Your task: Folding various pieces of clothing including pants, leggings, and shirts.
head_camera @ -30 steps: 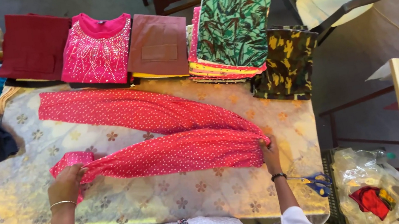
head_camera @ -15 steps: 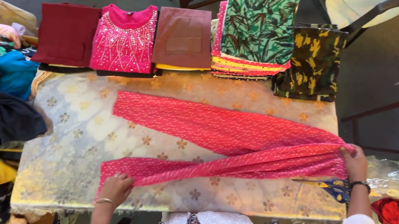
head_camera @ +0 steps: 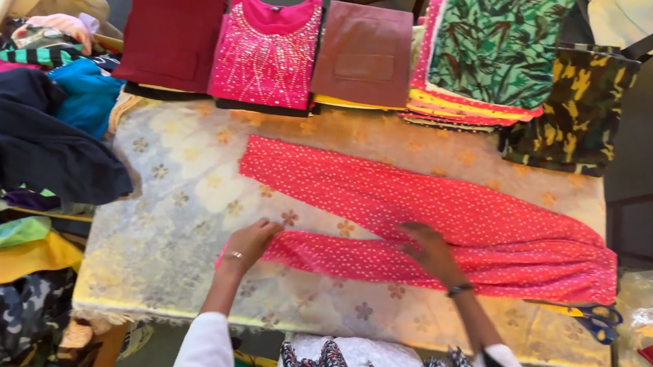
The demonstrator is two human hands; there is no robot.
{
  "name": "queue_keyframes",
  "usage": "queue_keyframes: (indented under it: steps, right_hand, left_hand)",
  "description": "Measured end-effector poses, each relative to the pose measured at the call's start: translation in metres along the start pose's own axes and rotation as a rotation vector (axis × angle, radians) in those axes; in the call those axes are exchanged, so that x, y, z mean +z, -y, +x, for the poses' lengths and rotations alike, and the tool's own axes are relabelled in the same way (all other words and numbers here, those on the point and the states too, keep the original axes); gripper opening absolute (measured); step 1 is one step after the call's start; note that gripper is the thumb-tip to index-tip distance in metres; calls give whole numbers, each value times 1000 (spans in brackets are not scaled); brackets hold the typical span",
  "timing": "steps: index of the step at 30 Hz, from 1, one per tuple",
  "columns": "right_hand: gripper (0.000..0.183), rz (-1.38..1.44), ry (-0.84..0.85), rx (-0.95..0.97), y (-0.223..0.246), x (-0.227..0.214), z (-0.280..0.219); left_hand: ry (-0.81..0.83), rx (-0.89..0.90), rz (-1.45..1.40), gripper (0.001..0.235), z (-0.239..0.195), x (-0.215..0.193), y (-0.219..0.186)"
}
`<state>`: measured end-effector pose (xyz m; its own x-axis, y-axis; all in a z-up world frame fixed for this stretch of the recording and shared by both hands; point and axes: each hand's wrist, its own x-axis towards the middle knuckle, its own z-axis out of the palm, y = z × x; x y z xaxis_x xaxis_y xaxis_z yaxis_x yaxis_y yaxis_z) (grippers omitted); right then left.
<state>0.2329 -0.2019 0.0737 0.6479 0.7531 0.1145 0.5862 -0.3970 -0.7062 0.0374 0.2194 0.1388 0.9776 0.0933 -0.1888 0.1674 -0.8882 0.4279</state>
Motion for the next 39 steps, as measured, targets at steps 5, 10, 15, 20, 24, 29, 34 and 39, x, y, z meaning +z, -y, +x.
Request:
queue_keyframes:
  steps: [5,10,15,20,24,29,34,39]
  right_hand:
    - [54,-19,82,-12,90,63,72]
    - [48,-137,9,-107,171,128,118]
    - [48,-111,147,-318,218,223,157]
    - [30,-116,2,-134,206,289,175]
    - [15,205,-141,-22,191,290,185]
    - [26,1556,-318,487,188,214,143]
    - [36,2044,-798,343,147,69,97]
    - [39,1928,-1032,-147,103,-43,27]
  left_hand:
    - [-27,95,32,18,64,6,60]
    - [-95,148,-154,16,117,-9,95]
    - [-275,169,-225,14,158,-12,114]
    - [-591,-262,-178,28,158,8,149]
    - [-403,-542,-266,40,168,36,179]
    - [-304,-531,-273,37,185,26,173]
    - [-363,-452,-293,26,213,77,201]
    - [-176,-120,-758,40,200,57,212]
